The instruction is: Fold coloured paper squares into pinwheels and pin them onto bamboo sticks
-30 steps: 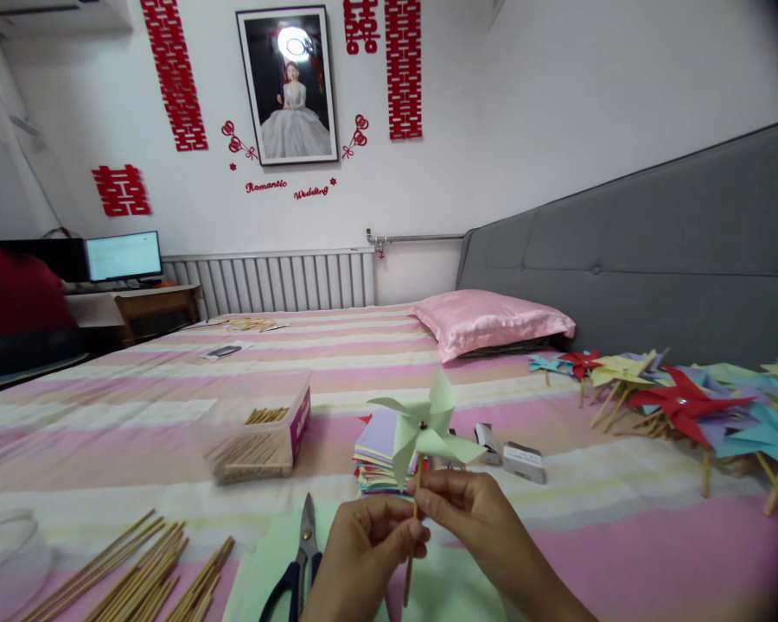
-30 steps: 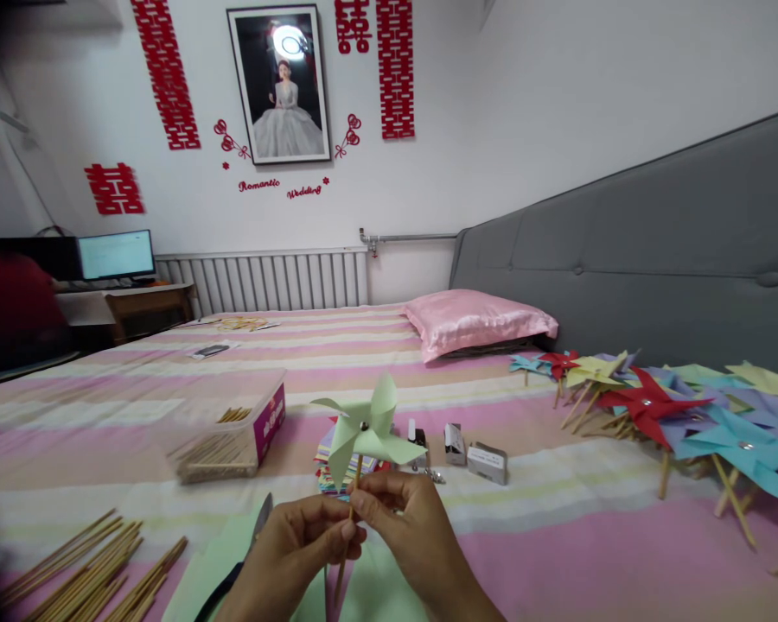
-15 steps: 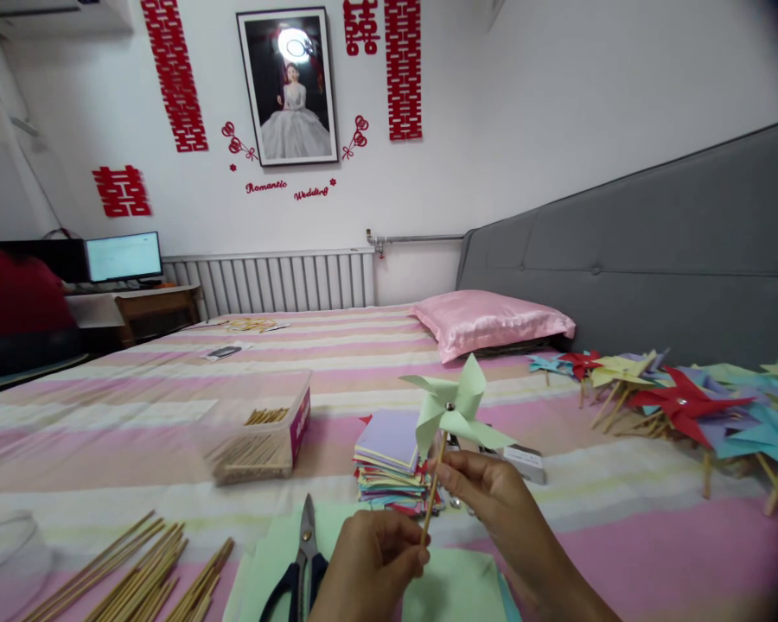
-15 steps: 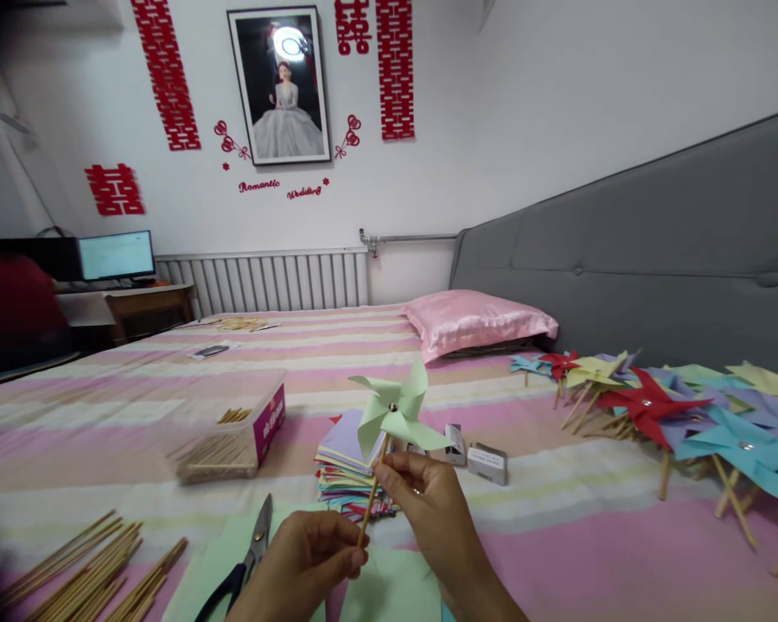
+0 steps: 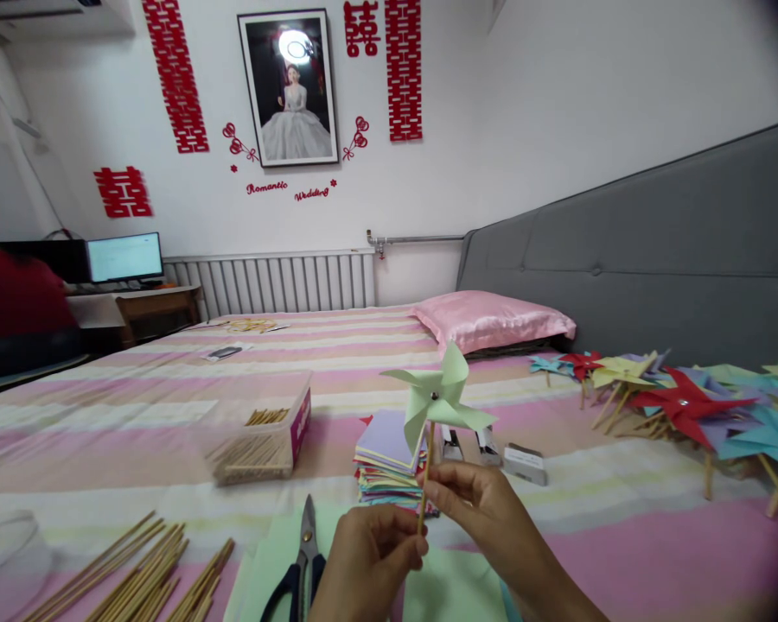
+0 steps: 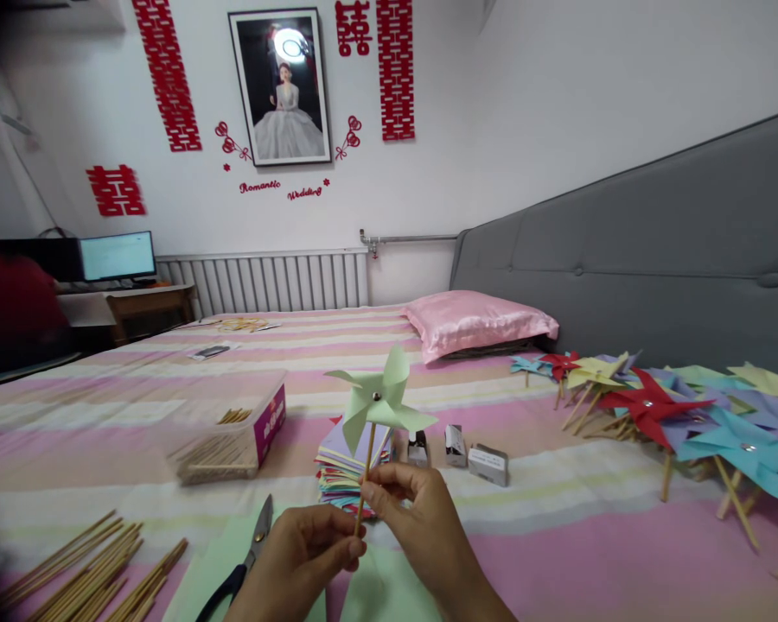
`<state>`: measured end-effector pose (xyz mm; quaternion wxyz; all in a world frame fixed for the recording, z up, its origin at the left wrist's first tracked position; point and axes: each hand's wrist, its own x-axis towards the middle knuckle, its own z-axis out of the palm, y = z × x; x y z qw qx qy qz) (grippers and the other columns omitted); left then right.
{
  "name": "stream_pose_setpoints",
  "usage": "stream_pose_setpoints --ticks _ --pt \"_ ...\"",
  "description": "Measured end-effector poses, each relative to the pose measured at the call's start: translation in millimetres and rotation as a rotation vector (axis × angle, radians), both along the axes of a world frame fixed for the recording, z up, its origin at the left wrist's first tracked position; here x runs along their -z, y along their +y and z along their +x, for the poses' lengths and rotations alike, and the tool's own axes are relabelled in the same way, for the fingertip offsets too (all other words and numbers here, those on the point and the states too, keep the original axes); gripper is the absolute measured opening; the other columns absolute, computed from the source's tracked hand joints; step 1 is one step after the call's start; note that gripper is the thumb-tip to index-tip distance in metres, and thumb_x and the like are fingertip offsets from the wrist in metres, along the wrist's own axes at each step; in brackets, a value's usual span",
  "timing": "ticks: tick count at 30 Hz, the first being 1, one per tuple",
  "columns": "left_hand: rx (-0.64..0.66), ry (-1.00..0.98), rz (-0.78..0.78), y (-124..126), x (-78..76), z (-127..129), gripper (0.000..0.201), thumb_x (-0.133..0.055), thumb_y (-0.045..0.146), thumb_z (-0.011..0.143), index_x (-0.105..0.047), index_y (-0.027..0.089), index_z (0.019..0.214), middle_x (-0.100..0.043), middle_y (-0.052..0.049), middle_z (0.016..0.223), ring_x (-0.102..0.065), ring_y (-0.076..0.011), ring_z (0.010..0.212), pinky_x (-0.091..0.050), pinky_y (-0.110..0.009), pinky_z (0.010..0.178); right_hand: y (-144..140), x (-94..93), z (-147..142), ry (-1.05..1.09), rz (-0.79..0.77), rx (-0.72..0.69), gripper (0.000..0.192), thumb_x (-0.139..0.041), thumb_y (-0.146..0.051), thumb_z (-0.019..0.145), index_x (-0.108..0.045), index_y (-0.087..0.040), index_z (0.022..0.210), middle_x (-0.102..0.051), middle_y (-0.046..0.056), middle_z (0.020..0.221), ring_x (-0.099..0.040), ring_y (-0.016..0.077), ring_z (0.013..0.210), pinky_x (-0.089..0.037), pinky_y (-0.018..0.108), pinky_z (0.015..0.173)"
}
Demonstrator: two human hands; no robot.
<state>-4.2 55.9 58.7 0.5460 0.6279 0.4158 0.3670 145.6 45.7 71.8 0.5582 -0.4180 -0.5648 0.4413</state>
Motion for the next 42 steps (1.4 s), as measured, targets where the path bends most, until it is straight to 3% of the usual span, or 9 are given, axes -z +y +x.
stream_pose_setpoints --ticks 42 --pt "-0.031 0.006 0.051 -0.9 -4.7 -1.5 0.012 -0.061 0.021 0.066 -0.066 0.010 0.069 -0.063 -0.004 0.060 -0.056 -0.0151 0.059 -0.042 -0.027 0.059 -0.3 6.6 -2.9 -0.149 0.013 -0.032 0.016 -0.062 -0.025 0.071 -0.068 -0.013 0.078 -0.069 0.007 0.078 -0.061 0.0209 0.075 -0.046 0.031 0.070"
